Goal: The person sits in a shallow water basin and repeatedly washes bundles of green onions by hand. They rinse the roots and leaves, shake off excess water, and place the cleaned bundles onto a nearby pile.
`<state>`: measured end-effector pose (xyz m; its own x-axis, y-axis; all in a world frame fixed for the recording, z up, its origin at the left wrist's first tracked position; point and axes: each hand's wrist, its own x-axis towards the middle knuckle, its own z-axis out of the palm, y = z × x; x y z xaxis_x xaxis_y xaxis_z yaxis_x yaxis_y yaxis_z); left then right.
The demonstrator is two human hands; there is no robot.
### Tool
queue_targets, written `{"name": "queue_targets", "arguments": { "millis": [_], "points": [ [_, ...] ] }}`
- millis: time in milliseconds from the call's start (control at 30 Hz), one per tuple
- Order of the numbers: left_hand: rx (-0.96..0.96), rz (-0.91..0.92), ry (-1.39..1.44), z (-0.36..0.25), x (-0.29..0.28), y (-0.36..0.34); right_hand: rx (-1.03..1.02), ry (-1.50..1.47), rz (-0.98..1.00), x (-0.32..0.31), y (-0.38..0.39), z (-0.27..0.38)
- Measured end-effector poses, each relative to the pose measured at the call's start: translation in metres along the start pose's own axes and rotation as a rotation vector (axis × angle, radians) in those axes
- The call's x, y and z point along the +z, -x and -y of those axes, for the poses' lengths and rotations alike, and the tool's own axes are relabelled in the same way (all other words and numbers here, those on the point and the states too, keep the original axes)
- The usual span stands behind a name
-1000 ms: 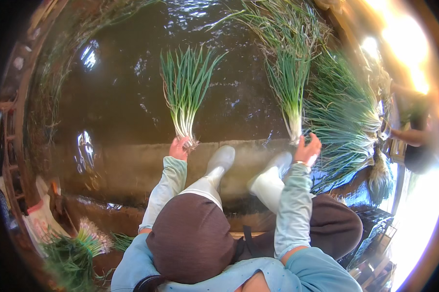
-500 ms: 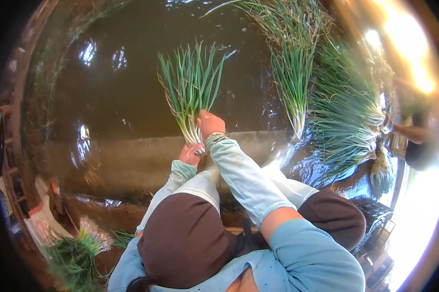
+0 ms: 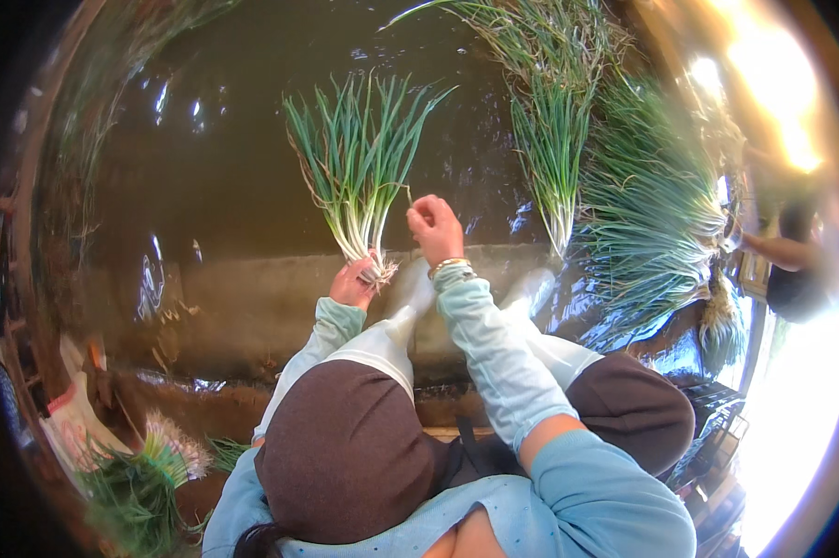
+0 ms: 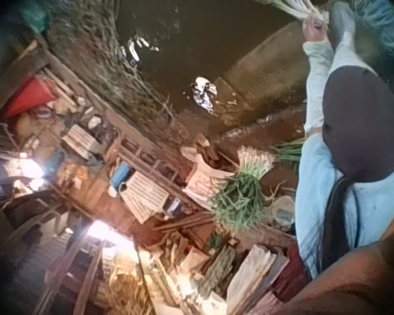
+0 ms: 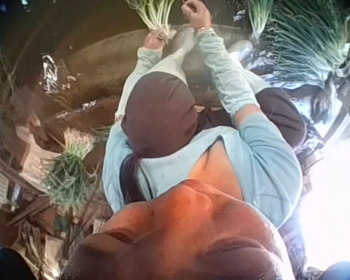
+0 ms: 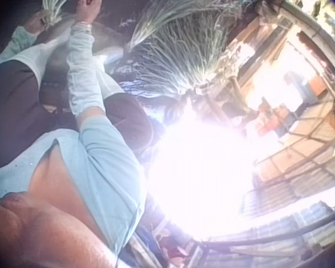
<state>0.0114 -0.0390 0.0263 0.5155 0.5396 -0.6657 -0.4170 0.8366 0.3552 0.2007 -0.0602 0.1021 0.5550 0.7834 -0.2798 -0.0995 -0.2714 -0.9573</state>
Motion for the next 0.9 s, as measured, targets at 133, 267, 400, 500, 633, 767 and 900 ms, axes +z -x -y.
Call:
{"name": "queue_targets", "arguments": {
  "millis": [133, 267, 400, 500, 633, 767, 900],
  "points": [
    [-0.001, 0.039, 0.025, 0.002, 0.003, 0.001, -0.105, 0.502, 0.198, 0.025, -0.018, -0.02],
    [0.025, 0.008, -0.002, 0.005, -0.001, -0.001, -0.205, 0.838, 0.194, 0.052, -0.025, -0.037],
    [0.076, 0.015, -0.04, 0.007, -0.008, -0.003, -0.262, 0.904, 0.27, 0.056, -0.021, -0.046],
    [0.105, -0.044, -0.044, 0.008, -0.01, -0.003, -0.12, 0.469, 0.353, 0.048, -0.014, -0.046],
    [0.153, -0.033, -0.043, 0.008, -0.01, -0.004, 0.318, -0.03, 0.448, 0.028, 0.003, -0.034],
    [0.196, -0.082, -0.127, 0.004, -0.015, -0.005, 0.322, -0.382, 0.348, 0.008, 0.011, -0.007],
    [0.196, -0.142, -0.174, 0.004, -0.025, -0.002, 0.12, -0.642, 0.033, -0.027, -0.012, 0.022]
  ]
}}
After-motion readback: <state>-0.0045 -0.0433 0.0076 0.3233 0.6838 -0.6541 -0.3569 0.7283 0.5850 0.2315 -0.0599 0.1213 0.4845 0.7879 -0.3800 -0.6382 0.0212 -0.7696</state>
